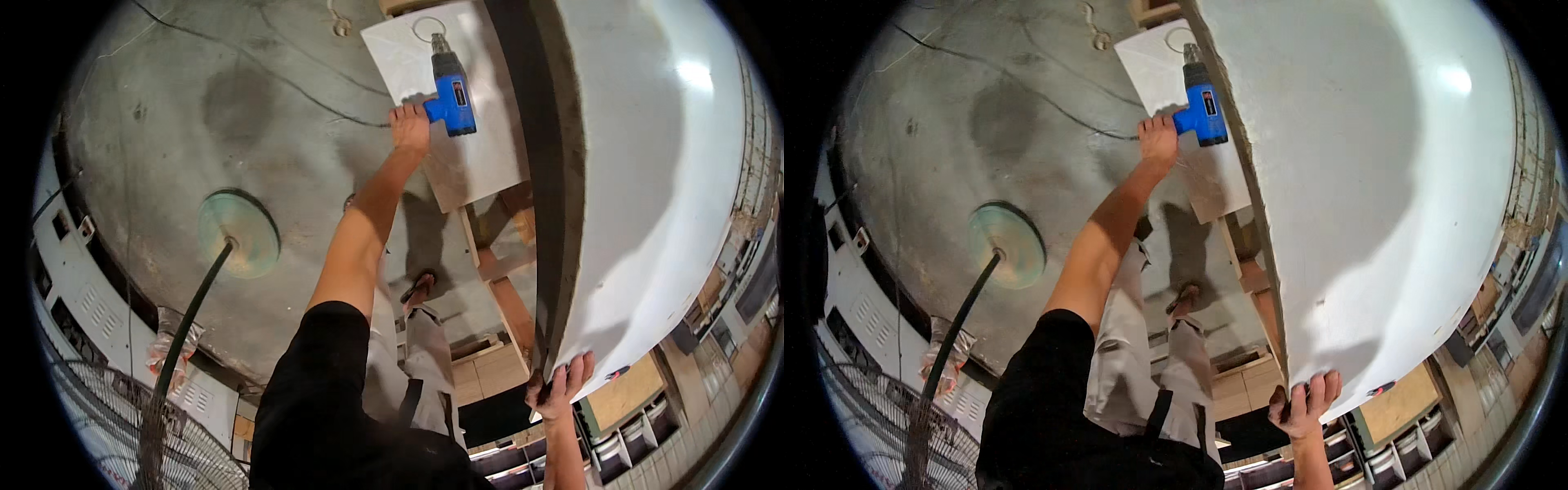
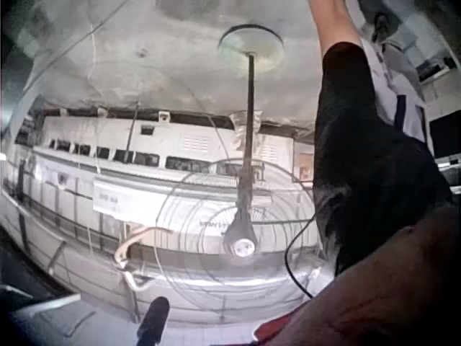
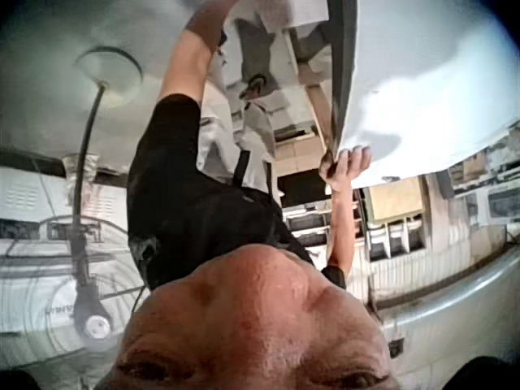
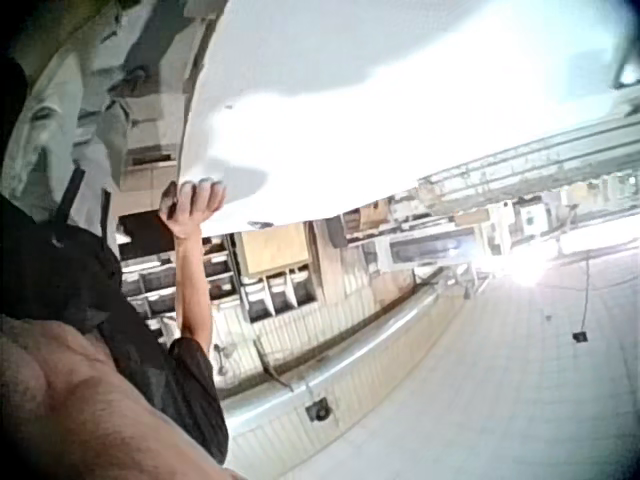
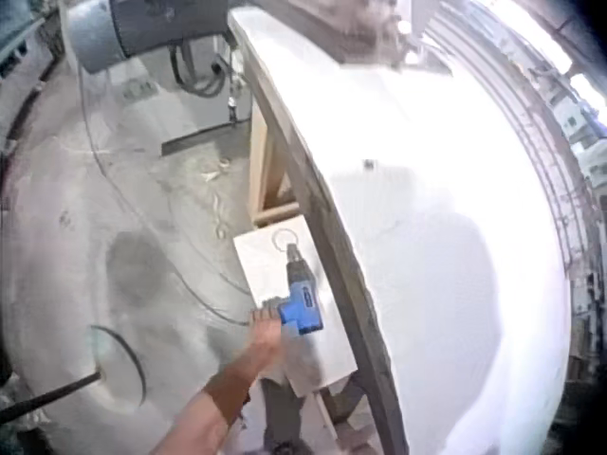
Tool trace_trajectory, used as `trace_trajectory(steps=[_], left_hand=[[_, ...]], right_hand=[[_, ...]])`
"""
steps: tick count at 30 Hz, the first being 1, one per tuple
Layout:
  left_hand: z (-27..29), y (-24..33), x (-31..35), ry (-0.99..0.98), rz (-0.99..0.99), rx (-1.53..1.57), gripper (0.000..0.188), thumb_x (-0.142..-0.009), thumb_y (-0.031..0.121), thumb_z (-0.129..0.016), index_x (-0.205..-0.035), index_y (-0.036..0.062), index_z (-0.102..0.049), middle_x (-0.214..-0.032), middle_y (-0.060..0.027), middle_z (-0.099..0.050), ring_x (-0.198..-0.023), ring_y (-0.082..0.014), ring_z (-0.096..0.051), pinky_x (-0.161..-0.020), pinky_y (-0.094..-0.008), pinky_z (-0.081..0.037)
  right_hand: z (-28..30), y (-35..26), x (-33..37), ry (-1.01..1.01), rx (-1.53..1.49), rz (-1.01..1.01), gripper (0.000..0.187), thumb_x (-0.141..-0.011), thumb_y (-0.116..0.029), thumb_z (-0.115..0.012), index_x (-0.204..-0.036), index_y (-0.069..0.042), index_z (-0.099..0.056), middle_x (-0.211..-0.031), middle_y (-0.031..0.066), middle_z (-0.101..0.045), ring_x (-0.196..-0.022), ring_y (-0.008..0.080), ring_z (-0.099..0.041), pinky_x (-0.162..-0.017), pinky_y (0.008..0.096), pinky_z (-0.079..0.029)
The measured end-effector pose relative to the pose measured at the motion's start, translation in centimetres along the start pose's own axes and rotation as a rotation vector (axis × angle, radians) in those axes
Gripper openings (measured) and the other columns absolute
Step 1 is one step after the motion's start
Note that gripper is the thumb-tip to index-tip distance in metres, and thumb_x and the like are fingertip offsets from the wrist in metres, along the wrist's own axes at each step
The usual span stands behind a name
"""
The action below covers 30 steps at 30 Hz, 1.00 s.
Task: The person applies thin wooden strips to the edge of a wooden block using a heat gun and trims the excess with a utility knife.
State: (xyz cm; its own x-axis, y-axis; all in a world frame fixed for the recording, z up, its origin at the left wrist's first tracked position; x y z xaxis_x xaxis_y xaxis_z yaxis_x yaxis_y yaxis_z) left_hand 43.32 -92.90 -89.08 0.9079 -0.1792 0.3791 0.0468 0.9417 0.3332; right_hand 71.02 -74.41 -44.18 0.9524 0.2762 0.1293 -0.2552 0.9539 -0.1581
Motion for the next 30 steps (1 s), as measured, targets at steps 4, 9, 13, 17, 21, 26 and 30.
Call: trace_trajectory(steps=[4, 9, 13, 17, 21, 26, 30], left_hand=[[-3.2, -0.4, -4.4, 0.200, -0.079, -0.134, 0.036, -0.083, 0.014, -0.057, -0.116, -0.0003, -0.056, -0.114, -0.0174, -0.057, -0.112, -0.0334, -0.051, -0.106, -0.0503, -0.030], [1.5, 2.7, -3.6, 0.586, -0.113, 0.053, 0.035, -0.083, 0.018, -0.058, -0.113, 0.0008, -0.057, -0.114, -0.0181, -0.057, -0.108, -0.0369, -0.052, -0.107, -0.0536, -0.030], [0.0, 2.4, 3.9, 0.387, -0.235, 0.257, 0.030, -0.083, 0.021, -0.058, -0.107, 0.0026, -0.060, -0.099, -0.0163, -0.061, -0.098, -0.0354, -0.056, -0.091, -0.0457, -0.043], [-2.7, 1.6, 19.3, -0.003, -0.316, 0.268, 0.024, -0.088, 0.021, -0.059, -0.100, 0.0007, -0.062, -0.095, -0.0187, -0.064, -0.087, -0.0353, -0.061, -0.077, -0.0466, -0.050], [4.4, 7.8, 33.4, -0.293, -0.492, 0.317, 0.035, -0.093, 0.030, -0.054, -0.100, -0.0026, -0.064, -0.091, -0.0211, -0.065, -0.086, -0.0334, -0.064, -0.076, -0.0447, -0.049], [9.7, 18.1, 46.2, -0.363, 0.147, 1.173, 0.041, -0.092, 0.029, -0.059, -0.122, 0.0012, -0.056, -0.108, -0.0079, -0.064, -0.097, -0.0207, -0.060, -0.080, -0.0347, -0.050], [11.7, 19.2, 48.0, -0.416, -0.058, 1.235, 0.050, -0.099, 0.042, -0.048, -0.129, 0.0016, -0.047, -0.124, -0.0153, -0.055, -0.113, -0.0259, -0.054, -0.092, -0.0374, -0.046]], right_hand=[[-0.2, -0.1, 0.5, 0.003, -0.008, 0.001, 0.059, -0.090, -0.018, -0.051, -0.144, -0.005, -0.031, -0.149, 0.0265, -0.025, -0.133, 0.0522, -0.029, -0.106, 0.0623, -0.027], [0.3, -0.3, 1.2, 0.029, -0.013, -0.125, 0.064, -0.080, -0.018, -0.058, -0.140, -0.017, -0.037, -0.143, 0.0213, -0.038, -0.129, 0.0499, -0.036, -0.103, 0.0615, -0.031], [-0.2, 0.0, 0.2, 0.131, -0.070, -0.066, 0.057, -0.076, -0.014, -0.060, -0.132, -0.012, -0.050, -0.142, 0.0197, -0.042, -0.129, 0.0437, -0.041, -0.104, 0.0564, -0.033], [-0.4, 0.6, -1.3, 0.126, -0.220, -0.079, 0.063, -0.075, -0.013, -0.064, -0.136, -0.013, -0.052, -0.148, 0.0131, -0.040, -0.136, 0.0342, -0.037, -0.110, 0.0503, -0.030], [0.1, 0.8, -1.2, 0.215, -0.220, -0.017, 0.060, -0.073, -0.013, -0.065, -0.131, -0.007, -0.053, -0.147, 0.0164, -0.040, -0.136, 0.0351, -0.036, -0.113, 0.0485, -0.025], [0.0, -1.1, 7.3, 0.552, -0.572, -0.212, 0.050, -0.083, -0.021, -0.064, -0.128, 0.000, -0.053, -0.140, 0.0195, -0.044, -0.130, 0.0356, -0.039, -0.108, 0.0482, -0.033], [3.5, -3.8, 23.9, 0.852, -0.876, -0.106, 0.043, -0.081, -0.011, -0.065, -0.123, -0.004, -0.058, -0.125, 0.0161, -0.057, -0.111, 0.0339, -0.057, -0.095, 0.0420, -0.047]])
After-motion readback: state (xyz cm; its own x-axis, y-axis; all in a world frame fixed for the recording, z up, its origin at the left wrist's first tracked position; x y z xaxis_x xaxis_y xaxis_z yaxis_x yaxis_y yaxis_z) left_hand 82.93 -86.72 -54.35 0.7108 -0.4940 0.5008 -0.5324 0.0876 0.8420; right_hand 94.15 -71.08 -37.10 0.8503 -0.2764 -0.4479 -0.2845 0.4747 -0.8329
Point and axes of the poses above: each hand's wrist, its own x-axis away from the middle knuckle, its own z-axis out of the back of the hand, y = z × x, the point moved 4 cm from there along -x, towards the middle knuckle
